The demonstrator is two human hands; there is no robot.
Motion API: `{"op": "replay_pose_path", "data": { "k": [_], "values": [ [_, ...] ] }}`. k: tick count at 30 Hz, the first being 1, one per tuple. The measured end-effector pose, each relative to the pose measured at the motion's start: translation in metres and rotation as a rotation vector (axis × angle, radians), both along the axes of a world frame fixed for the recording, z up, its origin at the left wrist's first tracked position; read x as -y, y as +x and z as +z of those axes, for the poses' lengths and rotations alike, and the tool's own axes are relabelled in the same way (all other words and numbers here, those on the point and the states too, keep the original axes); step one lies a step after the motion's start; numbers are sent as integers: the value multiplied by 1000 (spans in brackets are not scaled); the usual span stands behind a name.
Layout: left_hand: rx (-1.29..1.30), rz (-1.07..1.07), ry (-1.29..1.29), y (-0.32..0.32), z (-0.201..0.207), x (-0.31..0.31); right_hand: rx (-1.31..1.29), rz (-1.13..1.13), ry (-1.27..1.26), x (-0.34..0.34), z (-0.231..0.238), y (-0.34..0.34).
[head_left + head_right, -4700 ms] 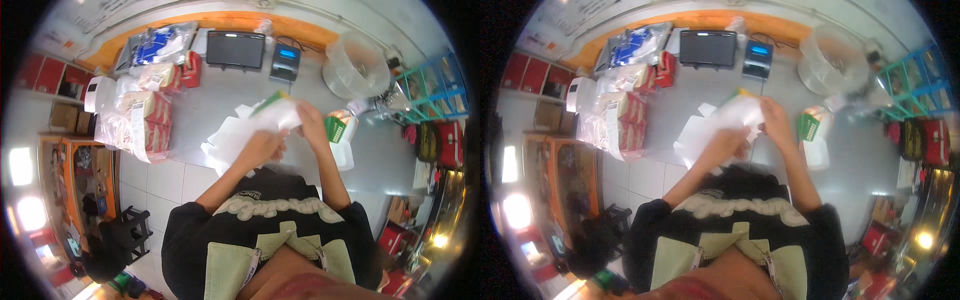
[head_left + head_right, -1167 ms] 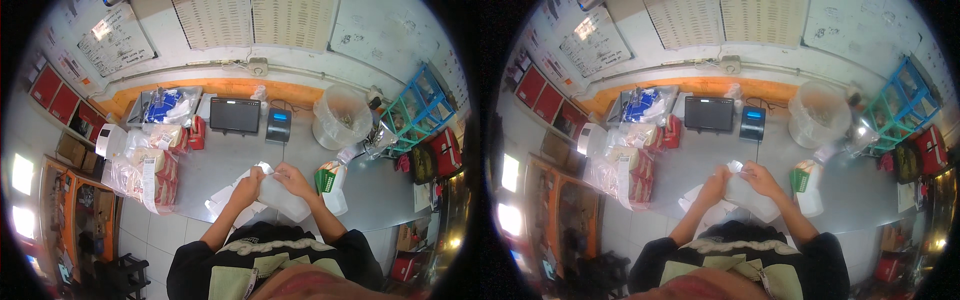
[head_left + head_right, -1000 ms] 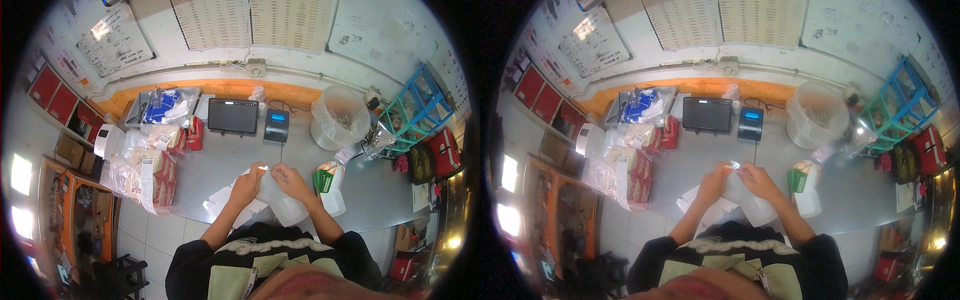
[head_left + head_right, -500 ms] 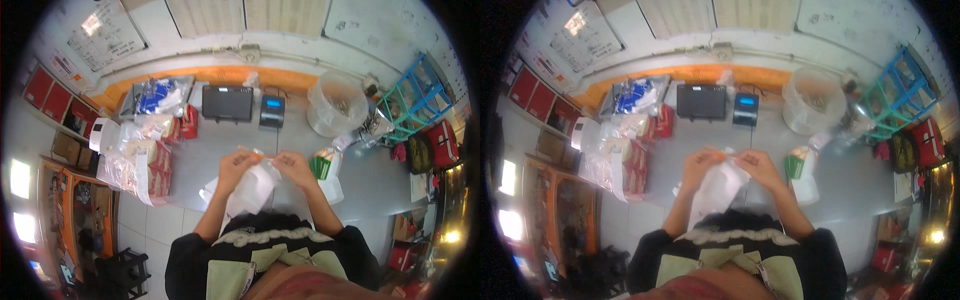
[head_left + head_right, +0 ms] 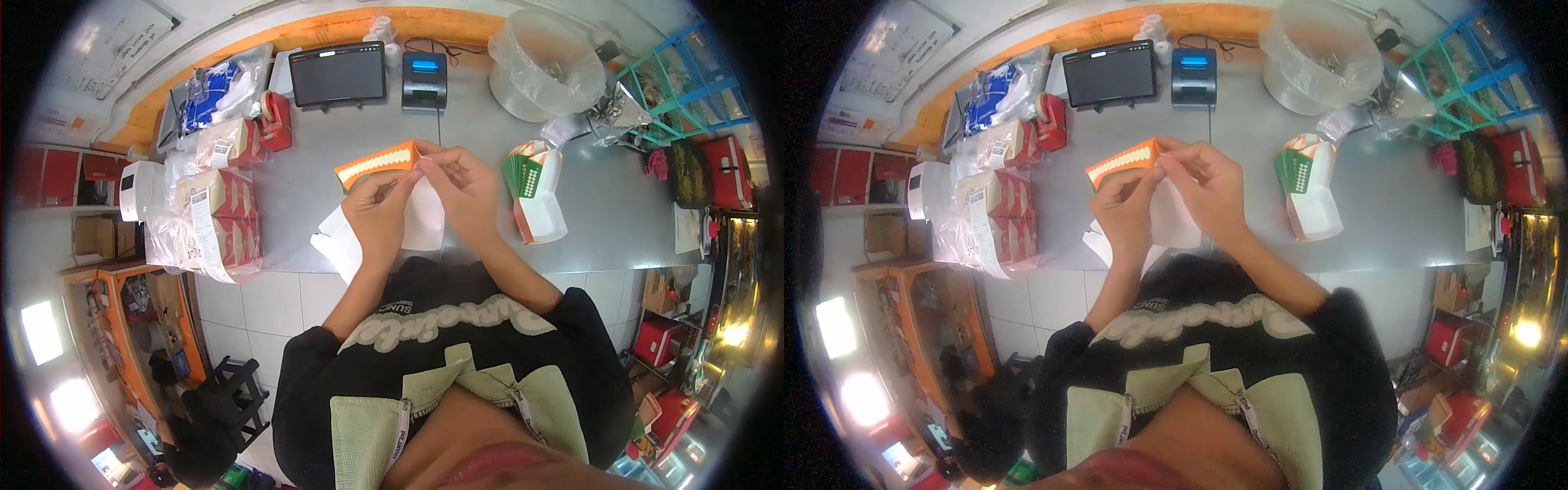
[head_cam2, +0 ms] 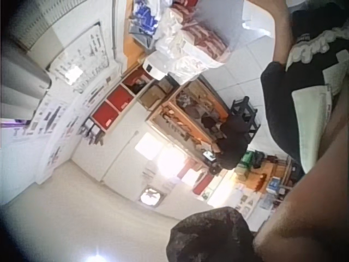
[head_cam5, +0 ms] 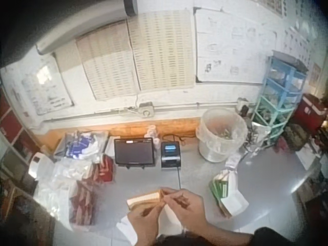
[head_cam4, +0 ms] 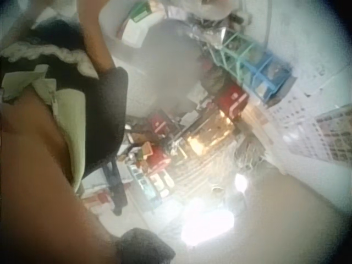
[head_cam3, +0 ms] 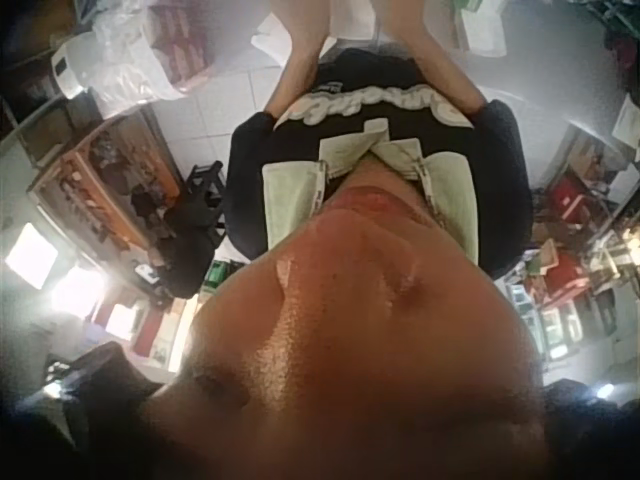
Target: The person folds flat cardboard pieces into small rectangular boxes at a counter. They repeatedly pick up a flat piece, fold the sides, and secure the box shape, then place the finished box on the counter.
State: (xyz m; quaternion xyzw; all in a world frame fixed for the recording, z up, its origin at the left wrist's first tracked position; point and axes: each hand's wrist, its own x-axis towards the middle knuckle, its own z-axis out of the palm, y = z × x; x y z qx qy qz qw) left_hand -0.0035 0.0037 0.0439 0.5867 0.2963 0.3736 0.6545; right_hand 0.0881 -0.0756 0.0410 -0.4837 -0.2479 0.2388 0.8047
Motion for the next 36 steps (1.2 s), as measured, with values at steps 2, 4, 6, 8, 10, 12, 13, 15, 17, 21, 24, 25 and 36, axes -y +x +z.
{"op": "replay_pose_path", "data": {
  "k": [2,4,6,8,10,12,13,15,17,21,24,25,36],
  "values": [
    [16,12,-59,1,2,5,-18,-12,0,1,7,-1],
    [17,20,-67,1,5,7,-23,-21,9,0,8,-1],
    [3,23,-24,2,7,7,-17,-30,27,-2,6,-2],
    [54,41,-10,3,5,8,-17,-32,2,-1,8,-2],
    [68,52,-6,4,6,10,-29,-48,-5,-1,11,-2],
    [46,55,-12,5,12,11,-54,-77,6,-2,13,-3],
    [62,59,-15,5,11,11,-16,-67,0,-2,13,-2],
    [94,67,-19,5,7,11,61,-46,-10,-2,12,-1],
    [39,109,13,5,-5,14,120,0,-62,0,10,4],
    [125,138,87,7,-10,41,534,-119,-238,2,2,-1],
    [142,-11,-131,4,-21,40,865,-172,-349,0,7,-9],
    [133,-47,-188,4,-15,38,676,-150,-281,0,-1,-7],
    [51,-16,569,-5,12,-3,-96,-101,-277,0,-34,58]
  ]
}}
